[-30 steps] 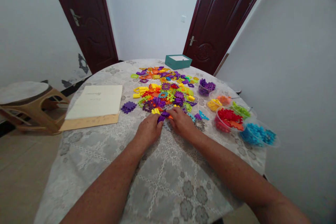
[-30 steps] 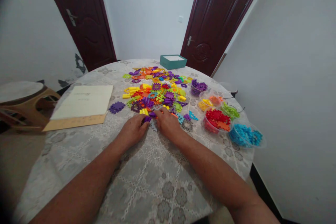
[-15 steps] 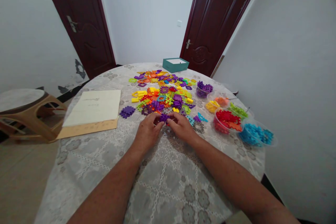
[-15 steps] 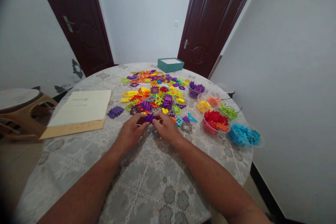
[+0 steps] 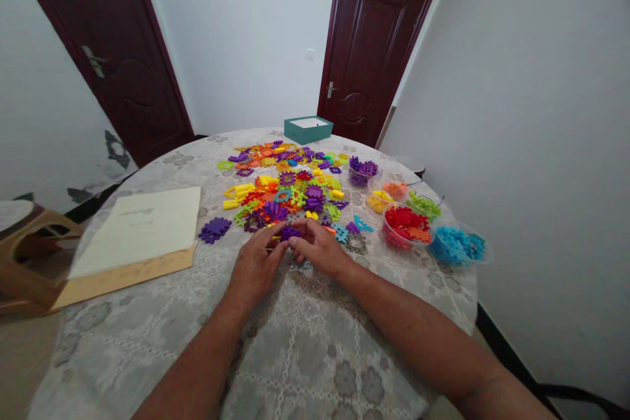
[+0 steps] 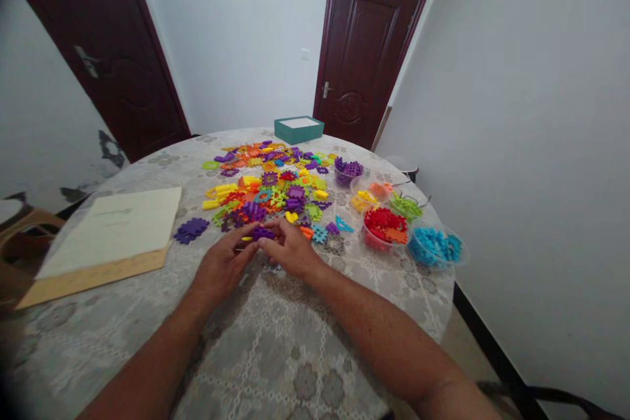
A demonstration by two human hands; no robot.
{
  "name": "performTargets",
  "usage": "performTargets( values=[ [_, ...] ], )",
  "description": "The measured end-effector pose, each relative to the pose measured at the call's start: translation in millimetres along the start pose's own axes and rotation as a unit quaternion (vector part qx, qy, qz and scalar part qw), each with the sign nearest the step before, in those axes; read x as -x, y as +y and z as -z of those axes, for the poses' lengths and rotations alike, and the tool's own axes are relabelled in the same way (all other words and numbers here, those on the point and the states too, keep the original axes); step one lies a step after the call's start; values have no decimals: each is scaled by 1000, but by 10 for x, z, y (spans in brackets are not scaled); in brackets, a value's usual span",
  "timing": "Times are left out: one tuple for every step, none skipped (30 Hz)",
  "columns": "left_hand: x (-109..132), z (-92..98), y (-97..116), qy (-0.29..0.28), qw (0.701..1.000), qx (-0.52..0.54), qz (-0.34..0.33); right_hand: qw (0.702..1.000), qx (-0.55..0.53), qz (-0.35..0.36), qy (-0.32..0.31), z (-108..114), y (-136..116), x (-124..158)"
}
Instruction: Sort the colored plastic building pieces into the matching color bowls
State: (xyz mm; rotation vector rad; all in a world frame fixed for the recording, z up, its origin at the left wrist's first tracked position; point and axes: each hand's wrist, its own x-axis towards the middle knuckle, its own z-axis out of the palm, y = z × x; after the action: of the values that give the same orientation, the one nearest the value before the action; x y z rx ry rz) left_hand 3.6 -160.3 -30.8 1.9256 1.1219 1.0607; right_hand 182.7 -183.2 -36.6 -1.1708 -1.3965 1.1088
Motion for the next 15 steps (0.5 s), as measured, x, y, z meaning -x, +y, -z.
performTargets(
  values=[
    [-2,-5,-15,-1,1000,-6,-8,1000,27,9,5,3,-5,3],
    [-2,-10,-23,-3,1000,-12,-12,998,59,15,9,10,-16,7],
    [-1,-14,-26,-5,1000,-16,-11,996,91,19,11,22,-35,11],
    [2,-17,-22,-8,1000,-16,-9,992,120,20,13,43,-64,15],
    [7,-20,-14,-10,1000,-14,-7,989,145,18,15,76,-105,17],
    [14,-22,-5,-13,1000,-12,-6,986,168,14,18,125,-159,15],
    [23,-22,5,-16,1000,-12,-7,981,190,10,25,193,-226,7],
    [33,-23,14,-19,1000,-15,-9,976,214,8,33,284,-306,-10],
    [45,-23,22,-21,999,-21,-13,970,237,9,44,402,-396,-40],
    [56,-24,27,-23,999,-32,-19,963,262,13,58,548,-496,-88],
    [67,-27,31,-24,998,-47,-28,955,285,19,75,722,-600,-155],
    [76,-30,33,-26,997,-64,-40,946,304,23,108,920,-704,-243],
    [83,-35,36,-28,995,-81,-52,936,322,26,138,1139,-803,-351],
    [89,-42,38,-29,993,-98,-65,925,340,26,168,1372,-889,-477],
    [92,-49,40,-32,990,-112,-76,910,359,17,208,1611,-958,-615]
  ],
)
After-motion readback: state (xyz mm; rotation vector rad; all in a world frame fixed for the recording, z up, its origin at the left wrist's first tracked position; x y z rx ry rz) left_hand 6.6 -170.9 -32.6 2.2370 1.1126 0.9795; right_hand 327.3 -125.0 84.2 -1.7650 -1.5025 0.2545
